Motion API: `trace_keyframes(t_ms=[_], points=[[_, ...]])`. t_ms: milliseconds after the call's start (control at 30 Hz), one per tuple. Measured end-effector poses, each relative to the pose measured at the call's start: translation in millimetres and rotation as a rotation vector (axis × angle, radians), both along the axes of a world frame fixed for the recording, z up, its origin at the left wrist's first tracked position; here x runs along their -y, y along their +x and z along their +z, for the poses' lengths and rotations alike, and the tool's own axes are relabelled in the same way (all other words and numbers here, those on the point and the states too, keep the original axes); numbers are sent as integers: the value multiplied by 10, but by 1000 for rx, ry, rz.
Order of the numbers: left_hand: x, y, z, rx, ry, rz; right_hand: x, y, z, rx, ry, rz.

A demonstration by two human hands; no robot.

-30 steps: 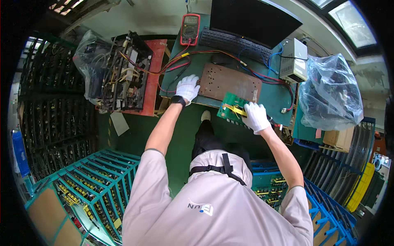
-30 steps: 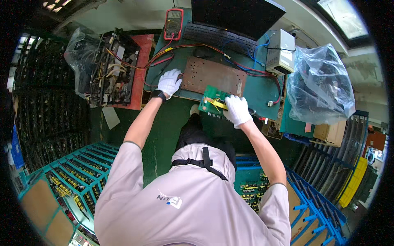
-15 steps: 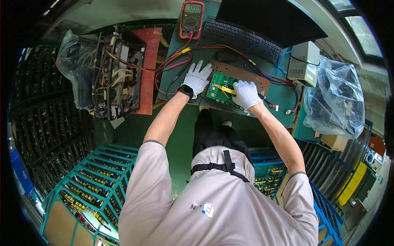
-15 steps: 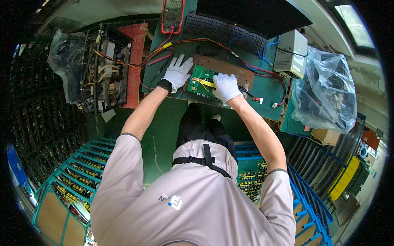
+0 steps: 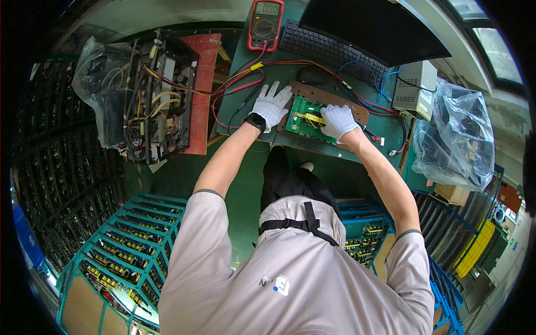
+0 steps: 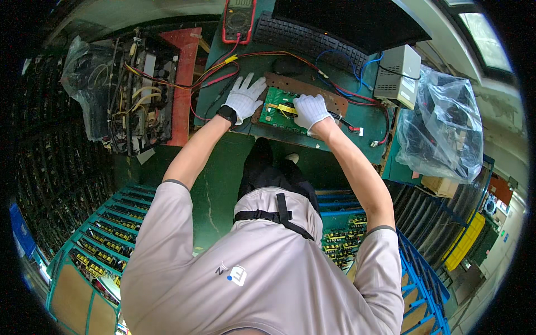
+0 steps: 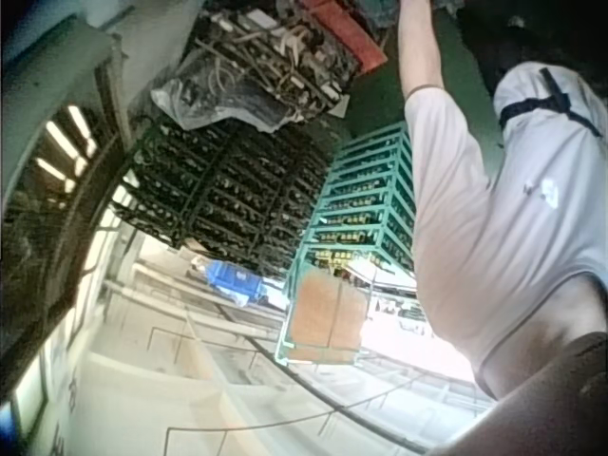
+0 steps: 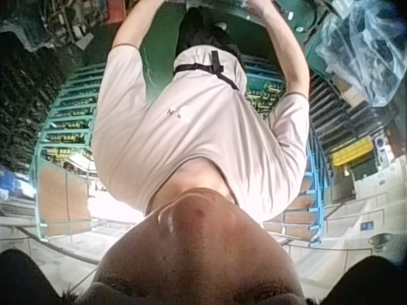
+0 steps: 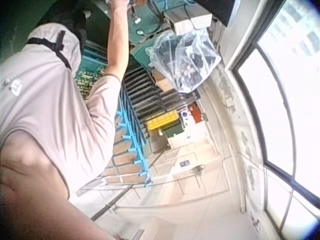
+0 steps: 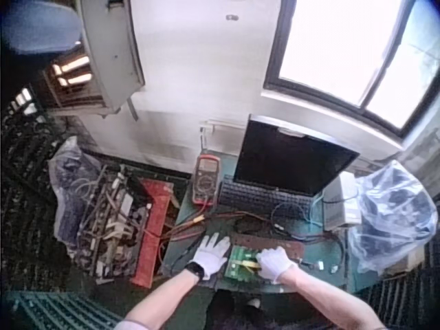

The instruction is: The person assembles a printed circuit board component by connecting wiring to it by hand, then tests the component with a multimeter before placing it onto a carrier rack.

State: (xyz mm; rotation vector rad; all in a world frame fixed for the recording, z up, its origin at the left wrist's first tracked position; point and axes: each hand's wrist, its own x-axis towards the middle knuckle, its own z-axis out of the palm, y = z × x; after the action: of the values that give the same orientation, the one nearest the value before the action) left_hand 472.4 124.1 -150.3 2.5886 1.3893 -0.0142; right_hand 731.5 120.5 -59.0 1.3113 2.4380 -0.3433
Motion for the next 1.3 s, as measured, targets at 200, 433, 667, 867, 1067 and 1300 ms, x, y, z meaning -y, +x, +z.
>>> trace_keyframes(t_ms=[200, 433, 667, 867, 1067, 1300], points=[[-18, 10, 35, 21, -2, -6, -60, 115, -143, 13, -14, 35], [-12, -17, 17, -5, 10, -3, 23, 63, -230, 2, 3, 20], [0, -54, 21, -28, 56, -11, 86, 50, -256, -12, 51, -1], [-57, 61, 150, 31, -87, 7, 105, 65, -134, -6, -43, -127], [-14, 6, 137, -14, 27, -8, 202, -53, -272, -36, 66, -217], [-67, 154, 147, -85, 7, -77, 356, 139, -175, -129, 205, -213]])
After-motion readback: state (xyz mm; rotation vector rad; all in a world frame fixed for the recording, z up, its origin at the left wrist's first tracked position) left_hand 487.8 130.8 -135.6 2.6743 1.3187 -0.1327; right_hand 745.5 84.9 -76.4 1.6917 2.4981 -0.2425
